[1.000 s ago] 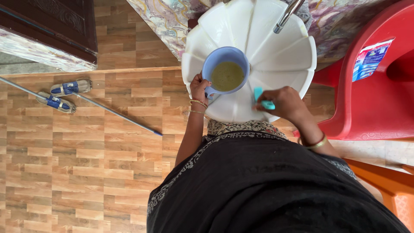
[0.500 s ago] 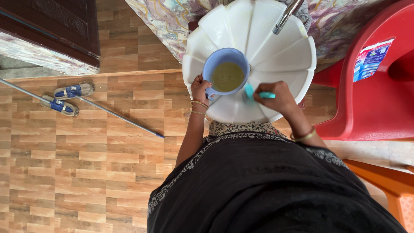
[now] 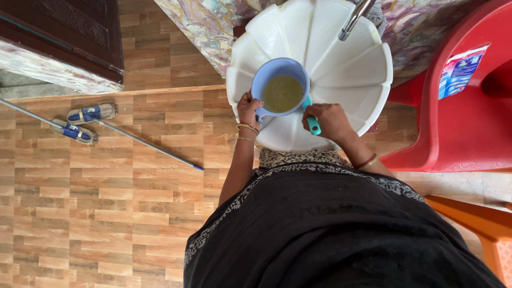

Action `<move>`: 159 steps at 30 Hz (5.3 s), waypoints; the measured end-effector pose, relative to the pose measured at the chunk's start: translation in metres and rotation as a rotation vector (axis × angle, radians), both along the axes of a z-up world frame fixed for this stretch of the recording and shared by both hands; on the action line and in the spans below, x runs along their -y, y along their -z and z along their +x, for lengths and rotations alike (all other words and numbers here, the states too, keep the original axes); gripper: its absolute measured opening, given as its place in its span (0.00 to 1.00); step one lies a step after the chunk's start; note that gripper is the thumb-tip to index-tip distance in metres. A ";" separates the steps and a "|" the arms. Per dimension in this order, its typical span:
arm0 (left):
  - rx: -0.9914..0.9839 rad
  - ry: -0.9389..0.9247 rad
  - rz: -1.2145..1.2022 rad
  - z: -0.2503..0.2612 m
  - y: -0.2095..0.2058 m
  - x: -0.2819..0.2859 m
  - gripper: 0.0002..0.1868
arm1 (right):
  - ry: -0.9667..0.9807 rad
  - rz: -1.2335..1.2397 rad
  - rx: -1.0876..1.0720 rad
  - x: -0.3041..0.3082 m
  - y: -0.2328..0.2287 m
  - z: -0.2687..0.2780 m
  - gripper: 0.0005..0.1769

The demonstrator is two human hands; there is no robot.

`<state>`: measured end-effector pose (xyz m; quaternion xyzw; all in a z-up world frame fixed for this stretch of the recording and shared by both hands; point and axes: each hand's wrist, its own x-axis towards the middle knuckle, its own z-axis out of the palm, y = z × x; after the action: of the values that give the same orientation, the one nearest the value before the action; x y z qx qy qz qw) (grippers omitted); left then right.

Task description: The person scrubs a white pedestal sink using a blue scrub brush and a blue cup containing soapy water. They repeatedly dip the brush into the cup and scrub the sink basin and rim.

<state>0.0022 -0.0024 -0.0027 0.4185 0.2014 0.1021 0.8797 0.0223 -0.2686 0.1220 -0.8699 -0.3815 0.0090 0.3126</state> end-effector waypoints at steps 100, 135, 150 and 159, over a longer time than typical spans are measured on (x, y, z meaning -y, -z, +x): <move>0.129 -0.315 0.032 -0.105 -0.090 -0.092 0.09 | -0.076 0.620 -0.088 -0.154 0.053 0.066 0.10; 0.156 -0.262 0.108 -0.054 -0.117 -0.063 0.10 | -0.081 0.720 -0.216 -0.101 0.018 0.157 0.12; 0.009 -0.181 -0.033 -0.037 -0.093 -0.047 0.06 | 0.213 0.857 -0.148 -0.070 0.067 0.195 0.12; -0.018 -0.187 -0.101 -0.015 -0.061 -0.033 0.10 | 0.269 0.445 -0.576 -0.021 0.077 0.159 0.13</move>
<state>-0.0128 0.0307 0.0583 0.3539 0.2526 0.1696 0.8844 0.1812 -0.2475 0.0447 -0.7849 -0.1530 0.1288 0.5865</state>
